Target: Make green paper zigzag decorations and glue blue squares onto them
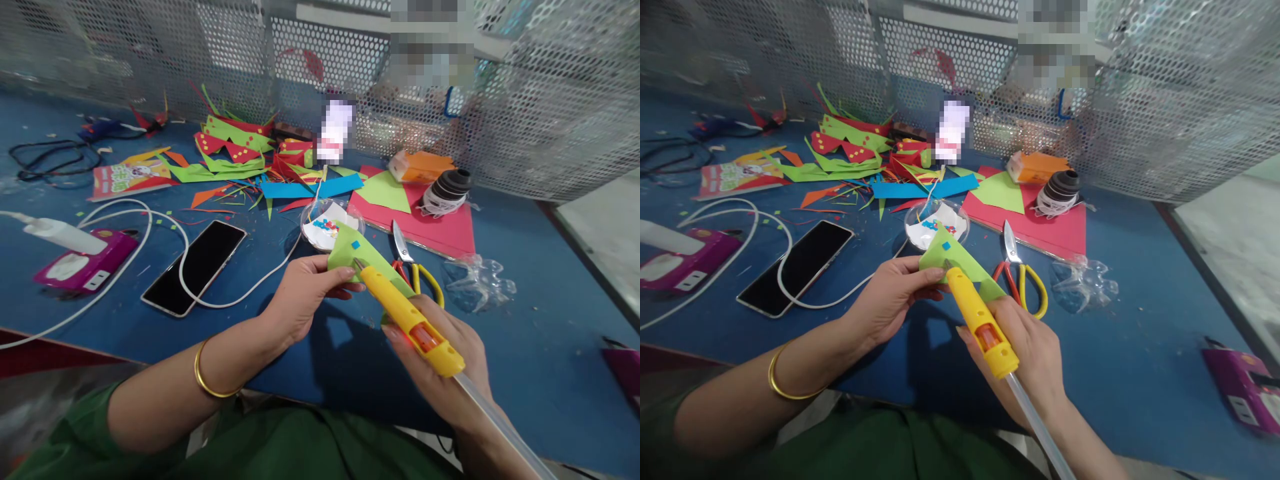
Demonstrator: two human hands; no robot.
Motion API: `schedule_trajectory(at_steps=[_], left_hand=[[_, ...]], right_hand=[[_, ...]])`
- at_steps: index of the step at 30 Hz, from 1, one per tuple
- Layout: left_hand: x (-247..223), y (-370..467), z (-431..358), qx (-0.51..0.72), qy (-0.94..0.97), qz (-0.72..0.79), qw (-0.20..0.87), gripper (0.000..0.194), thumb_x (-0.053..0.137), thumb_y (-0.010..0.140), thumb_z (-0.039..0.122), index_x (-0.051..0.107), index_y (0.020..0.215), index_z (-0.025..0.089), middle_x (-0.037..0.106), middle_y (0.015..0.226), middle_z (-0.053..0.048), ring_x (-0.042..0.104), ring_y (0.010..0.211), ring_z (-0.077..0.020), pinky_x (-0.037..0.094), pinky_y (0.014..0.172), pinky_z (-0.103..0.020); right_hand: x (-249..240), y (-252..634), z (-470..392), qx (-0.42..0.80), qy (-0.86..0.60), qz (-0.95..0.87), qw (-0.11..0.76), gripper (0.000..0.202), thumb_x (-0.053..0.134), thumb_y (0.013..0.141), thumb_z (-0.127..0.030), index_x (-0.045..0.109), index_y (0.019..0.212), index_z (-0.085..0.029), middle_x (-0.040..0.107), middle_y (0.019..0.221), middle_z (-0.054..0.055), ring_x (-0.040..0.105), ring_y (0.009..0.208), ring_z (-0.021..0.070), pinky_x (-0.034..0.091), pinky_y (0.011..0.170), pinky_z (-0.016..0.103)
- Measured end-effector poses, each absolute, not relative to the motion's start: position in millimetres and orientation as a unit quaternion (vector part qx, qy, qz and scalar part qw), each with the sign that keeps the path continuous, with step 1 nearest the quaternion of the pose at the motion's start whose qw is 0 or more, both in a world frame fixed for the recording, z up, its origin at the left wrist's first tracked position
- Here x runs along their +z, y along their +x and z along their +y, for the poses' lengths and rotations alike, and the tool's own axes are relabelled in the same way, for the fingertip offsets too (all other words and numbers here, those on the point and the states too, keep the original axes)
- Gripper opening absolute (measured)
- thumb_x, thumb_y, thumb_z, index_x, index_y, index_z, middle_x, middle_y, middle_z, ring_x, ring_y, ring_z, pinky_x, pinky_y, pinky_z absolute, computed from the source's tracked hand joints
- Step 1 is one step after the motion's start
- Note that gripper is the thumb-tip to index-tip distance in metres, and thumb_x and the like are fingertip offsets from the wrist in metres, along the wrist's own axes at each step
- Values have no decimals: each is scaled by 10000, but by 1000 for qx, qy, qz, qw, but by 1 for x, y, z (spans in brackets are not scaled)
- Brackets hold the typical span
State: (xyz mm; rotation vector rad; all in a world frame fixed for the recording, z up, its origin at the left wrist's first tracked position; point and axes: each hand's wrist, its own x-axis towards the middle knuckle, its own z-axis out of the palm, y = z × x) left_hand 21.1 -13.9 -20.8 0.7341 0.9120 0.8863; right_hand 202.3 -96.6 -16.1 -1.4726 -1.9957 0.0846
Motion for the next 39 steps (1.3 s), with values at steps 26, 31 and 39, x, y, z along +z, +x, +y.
schedule_trajectory(at_steps=[26, 31, 39], left_hand=[[-23, 22, -14, 407, 334, 425, 736, 81, 786, 715, 199, 801, 790, 171, 775, 794, -53, 691, 659, -136, 519, 633, -248], [-23, 21, -14, 408, 331, 417, 742, 84, 789, 718, 191, 803, 797, 166, 776, 790, -48, 691, 649, -125, 510, 615, -229], [-22, 22, -14, 405, 326, 421, 743, 70, 775, 728, 174, 802, 792, 161, 779, 796, -52, 700, 663, -129, 518, 626, -229]], right_hand=[[-19, 204, -98, 30, -575, -757, 309, 212, 570, 948, -399, 515, 830, -233, 576, 649, -37, 552, 509, 112, 400, 473, 238], [-19, 205, -98, 25, -567, -763, 308, 198, 557, 958, -389, 509, 847, -232, 586, 661, -35, 560, 518, 110, 407, 475, 232], [-18, 204, -98, 12, -568, -765, 304, 206, 563, 958, -401, 504, 849, -236, 589, 659, -37, 544, 493, 106, 403, 468, 230]])
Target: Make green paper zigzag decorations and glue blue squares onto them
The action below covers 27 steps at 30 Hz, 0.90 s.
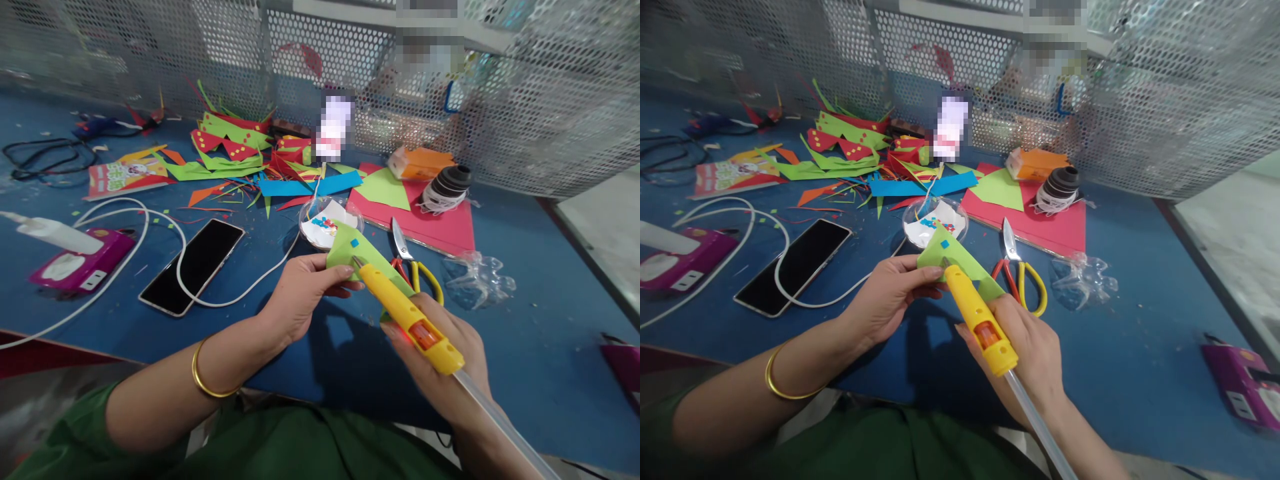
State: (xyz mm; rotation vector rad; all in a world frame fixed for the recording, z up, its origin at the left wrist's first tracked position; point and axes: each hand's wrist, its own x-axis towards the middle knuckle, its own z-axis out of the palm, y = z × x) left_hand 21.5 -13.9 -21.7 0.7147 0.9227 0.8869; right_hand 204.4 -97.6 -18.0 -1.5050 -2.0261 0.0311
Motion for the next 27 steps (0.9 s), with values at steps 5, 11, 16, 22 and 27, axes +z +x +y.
schedule_trajectory(at_steps=[5, 11, 16, 22, 27], left_hand=[[-23, 22, -13, 407, 326, 413, 747, 92, 790, 718, 187, 804, 804, 156, 781, 798, -49, 705, 663, -125, 519, 625, -215], [-23, 21, -14, 410, 326, 411, 746, 103, 804, 713, 197, 806, 809, 158, 783, 795, -46, 706, 666, -124, 521, 622, -213], [-24, 21, -14, 411, 329, 406, 747, 85, 794, 719, 193, 808, 798, 164, 780, 777, -41, 703, 669, -121, 521, 625, -213], [-23, 22, -14, 414, 328, 405, 747, 94, 807, 705, 204, 809, 791, 168, 778, 777, -37, 698, 667, -119, 518, 621, -212], [-24, 21, -14, 414, 328, 403, 747, 103, 813, 701, 211, 811, 796, 170, 779, 780, -40, 697, 665, -121, 517, 617, -214]], right_hand=[[-19, 204, -97, 9, -569, -764, 303, 215, 554, 962, -404, 501, 843, -232, 592, 657, -36, 542, 486, 103, 398, 464, 227], [-18, 203, -98, 4, -572, -764, 297, 241, 541, 969, -427, 504, 838, -229, 605, 662, -34, 534, 473, 101, 397, 463, 227], [-17, 204, -98, 2, -572, -764, 297, 258, 538, 975, -446, 512, 847, -225, 607, 665, -31, 555, 495, 102, 409, 473, 221], [-18, 204, -97, -8, -567, -770, 292, 286, 522, 983, -464, 510, 840, -216, 601, 649, -28, 544, 480, 98, 407, 463, 218], [-18, 203, -97, -13, -570, -769, 290, 287, 520, 983, -471, 506, 843, -221, 605, 650, -28, 531, 466, 100, 402, 453, 223]])
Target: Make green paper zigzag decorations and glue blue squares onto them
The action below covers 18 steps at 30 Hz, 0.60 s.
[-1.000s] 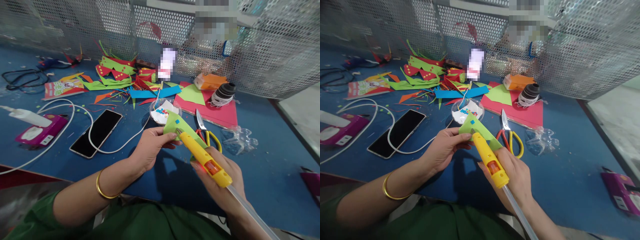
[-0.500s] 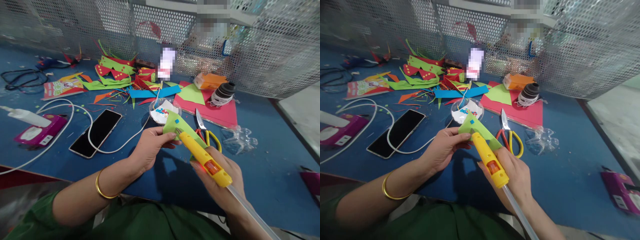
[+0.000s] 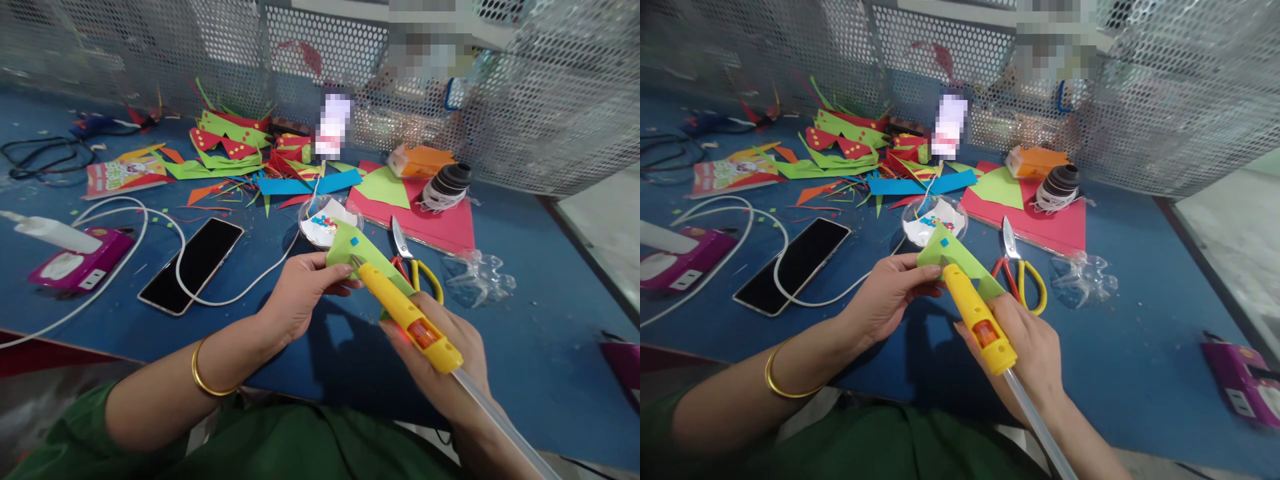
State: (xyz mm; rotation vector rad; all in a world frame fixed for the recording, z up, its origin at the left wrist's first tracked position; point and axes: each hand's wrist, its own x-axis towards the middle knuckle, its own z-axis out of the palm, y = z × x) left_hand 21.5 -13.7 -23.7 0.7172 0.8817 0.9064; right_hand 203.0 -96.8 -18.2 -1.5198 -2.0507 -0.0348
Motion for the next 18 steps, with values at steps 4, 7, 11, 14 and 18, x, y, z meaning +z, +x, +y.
schedule_trajectory(at_steps=[4, 7, 11, 14, 18], left_hand=[[-24, 21, -14, 415, 331, 403, 746, 95, 808, 702, 209, 810, 789, 171, 777, 773, -38, 696, 664, -121, 518, 619, -217], [-24, 21, -14, 412, 331, 408, 744, 89, 798, 709, 199, 808, 791, 168, 779, 780, -44, 699, 670, -126, 518, 622, -221], [-24, 21, -14, 410, 331, 415, 741, 103, 797, 710, 200, 806, 806, 163, 783, 806, -57, 699, 669, -136, 526, 632, -240], [-23, 21, -13, 414, 331, 413, 741, 105, 809, 702, 212, 805, 796, 165, 780, 790, -50, 694, 660, -129, 520, 618, -227], [-23, 21, -13, 415, 329, 411, 742, 80, 782, 718, 186, 804, 792, 167, 781, 785, -42, 694, 656, -114, 517, 610, -207]], right_hand=[[-18, 203, -98, -10, -573, -766, 290, 273, 524, 980, -457, 506, 839, -224, 599, 647, -30, 523, 464, 99, 394, 453, 225], [-18, 203, -98, -12, -573, -764, 296, 275, 530, 976, -453, 504, 826, -224, 594, 641, -30, 516, 460, 99, 386, 450, 226], [-18, 204, -98, -12, -568, -768, 296, 257, 542, 972, -438, 504, 833, -225, 597, 649, -30, 517, 462, 97, 388, 456, 224], [-18, 204, -98, -4, -569, -766, 300, 232, 553, 968, -425, 508, 853, -228, 594, 655, -36, 518, 466, 97, 394, 463, 224], [-18, 204, -98, 21, -568, -762, 311, 216, 559, 966, -408, 509, 853, -232, 579, 655, -45, 533, 490, 97, 402, 476, 221]])
